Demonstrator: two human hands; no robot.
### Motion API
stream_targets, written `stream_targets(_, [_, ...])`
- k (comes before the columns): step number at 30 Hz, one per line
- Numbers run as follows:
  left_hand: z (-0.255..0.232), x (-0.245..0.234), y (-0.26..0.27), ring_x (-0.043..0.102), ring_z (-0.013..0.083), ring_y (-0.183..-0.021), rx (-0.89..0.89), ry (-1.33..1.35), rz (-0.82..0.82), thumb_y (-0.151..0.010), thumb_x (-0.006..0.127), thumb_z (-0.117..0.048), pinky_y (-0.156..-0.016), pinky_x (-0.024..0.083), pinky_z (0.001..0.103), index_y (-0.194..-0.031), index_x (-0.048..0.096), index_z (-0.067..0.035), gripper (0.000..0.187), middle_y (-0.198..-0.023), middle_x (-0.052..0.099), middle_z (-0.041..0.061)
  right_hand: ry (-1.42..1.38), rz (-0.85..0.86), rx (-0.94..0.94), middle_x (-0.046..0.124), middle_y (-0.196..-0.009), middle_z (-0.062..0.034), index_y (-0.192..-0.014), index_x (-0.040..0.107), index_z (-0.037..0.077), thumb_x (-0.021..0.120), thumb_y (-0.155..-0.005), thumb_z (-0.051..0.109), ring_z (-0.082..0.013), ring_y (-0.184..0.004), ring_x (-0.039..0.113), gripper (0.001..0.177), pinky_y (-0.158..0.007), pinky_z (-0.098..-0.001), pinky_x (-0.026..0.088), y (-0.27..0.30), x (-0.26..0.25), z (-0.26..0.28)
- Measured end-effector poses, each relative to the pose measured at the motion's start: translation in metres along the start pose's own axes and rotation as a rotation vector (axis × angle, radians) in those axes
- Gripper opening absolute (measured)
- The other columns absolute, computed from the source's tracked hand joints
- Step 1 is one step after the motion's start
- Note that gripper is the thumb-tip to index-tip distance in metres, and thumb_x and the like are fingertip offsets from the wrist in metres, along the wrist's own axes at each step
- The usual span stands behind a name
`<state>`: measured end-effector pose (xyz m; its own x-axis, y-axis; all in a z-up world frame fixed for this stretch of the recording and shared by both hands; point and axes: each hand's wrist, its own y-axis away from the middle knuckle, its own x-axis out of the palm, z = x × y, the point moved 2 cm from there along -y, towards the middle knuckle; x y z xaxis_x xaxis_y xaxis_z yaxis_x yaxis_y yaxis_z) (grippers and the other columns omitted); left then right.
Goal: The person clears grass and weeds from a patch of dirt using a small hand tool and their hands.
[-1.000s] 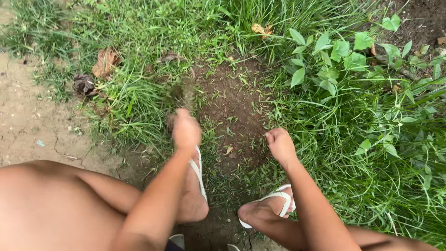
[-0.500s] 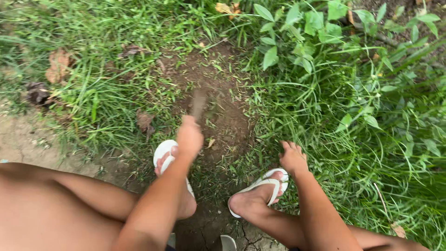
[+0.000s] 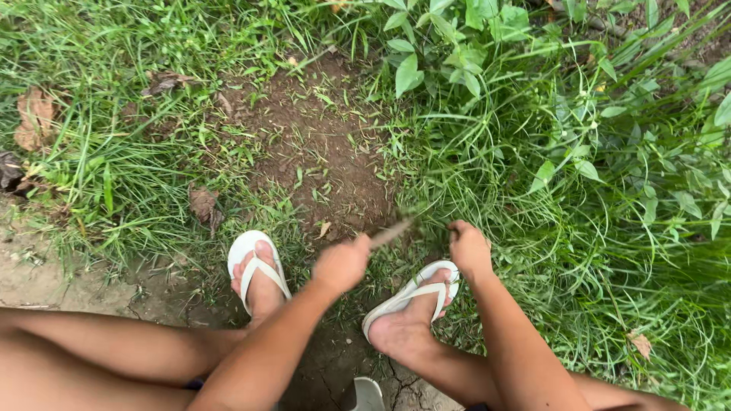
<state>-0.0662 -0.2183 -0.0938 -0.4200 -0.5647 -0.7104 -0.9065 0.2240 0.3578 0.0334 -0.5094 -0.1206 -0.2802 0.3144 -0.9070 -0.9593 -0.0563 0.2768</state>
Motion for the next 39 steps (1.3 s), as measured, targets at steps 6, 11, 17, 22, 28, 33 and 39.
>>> stream_targets(6, [0.068,-0.047,-0.017,0.07,0.0457,-0.072,-0.433,0.044,-0.328,-0.106,0.048,-0.031,-0.067,0.055,0.061,-0.11,0.051,-0.008,0.024,-0.081,0.072,0.023,-0.02,-0.004,-0.033,0.073,-0.111,-0.0179,-0.111,0.074,0.014,0.065,-0.09,0.022,-0.0383,-0.11,0.066,0.024,-0.097,-0.0492,0.049,0.015,-0.01,-0.008])
stream_targets(11, [0.055,-0.071,-0.013,0.07,0.0457,-0.07,-0.271,-0.05,-0.549,-0.104,0.051,-0.025,-0.062,0.056,0.058,-0.108,0.052,-0.006,0.02,-0.084,0.071,0.022,-0.151,-0.196,-0.171,0.07,-0.116,-0.0205,-0.118,0.067,0.006,0.064,-0.09,0.009,-0.0409,-0.11,0.065,0.028,-0.096,-0.0477,0.051,0.032,-0.019,-0.009])
stream_targets(17, [-0.039,-0.005,-0.011,0.072,0.0422,-0.069,0.033,-0.05,-0.162,-0.102,0.049,-0.03,-0.063,0.058,0.057,-0.111,0.052,-0.005,0.026,-0.087,0.071,0.019,-0.233,-0.184,-0.121,0.067,-0.116,-0.0186,-0.123,0.065,0.007,0.059,-0.091,0.004,-0.0382,-0.104,0.066,0.033,-0.09,-0.0445,0.053,0.037,-0.033,0.0])
stream_targets(22, [0.002,-0.01,-0.019,0.072,0.0421,-0.074,-0.055,-0.08,-0.065,-0.104,0.046,-0.03,-0.066,0.058,0.057,-0.108,0.052,-0.006,0.025,-0.089,0.071,0.021,-0.254,-0.202,-0.138,0.068,-0.114,-0.0173,-0.12,0.065,0.006,0.058,-0.091,0.003,-0.0374,-0.103,0.066,0.03,-0.089,-0.044,0.053,0.04,-0.04,0.012])
stream_targets(28, [0.068,-0.051,-0.025,0.07,0.0472,-0.077,-0.327,0.053,-0.458,-0.104,0.049,-0.027,-0.068,0.053,0.061,-0.108,0.052,-0.006,0.022,-0.085,0.071,0.024,-0.064,-0.297,-0.364,0.065,-0.1,-0.0134,-0.11,0.069,0.008,0.065,-0.084,0.004,-0.0348,-0.1,0.062,0.027,-0.09,-0.0455,0.05,0.044,-0.053,0.041])
stream_targets(33, [0.083,-0.09,-0.012,0.066,0.0523,-0.077,-0.504,0.157,-0.717,-0.105,0.051,-0.026,-0.069,0.05,0.063,-0.107,0.049,-0.006,0.02,-0.083,0.07,0.027,0.09,-0.247,-0.7,0.064,-0.103,-0.0135,-0.107,0.068,0.005,0.067,-0.075,0.005,-0.0332,-0.097,0.06,0.033,-0.085,-0.0461,0.047,0.047,-0.031,0.092])
stream_targets(39, [0.043,-0.061,-0.018,0.068,0.0516,-0.082,-0.316,0.268,-0.395,-0.104,0.05,-0.033,-0.076,0.052,0.063,-0.111,0.052,-0.008,0.026,-0.082,0.07,0.03,0.13,-0.008,-1.002,0.065,-0.129,-0.0121,-0.116,0.066,0.005,0.061,-0.083,0.01,-0.0312,-0.12,0.059,0.034,-0.107,-0.0466,0.044,0.03,0.031,0.135])
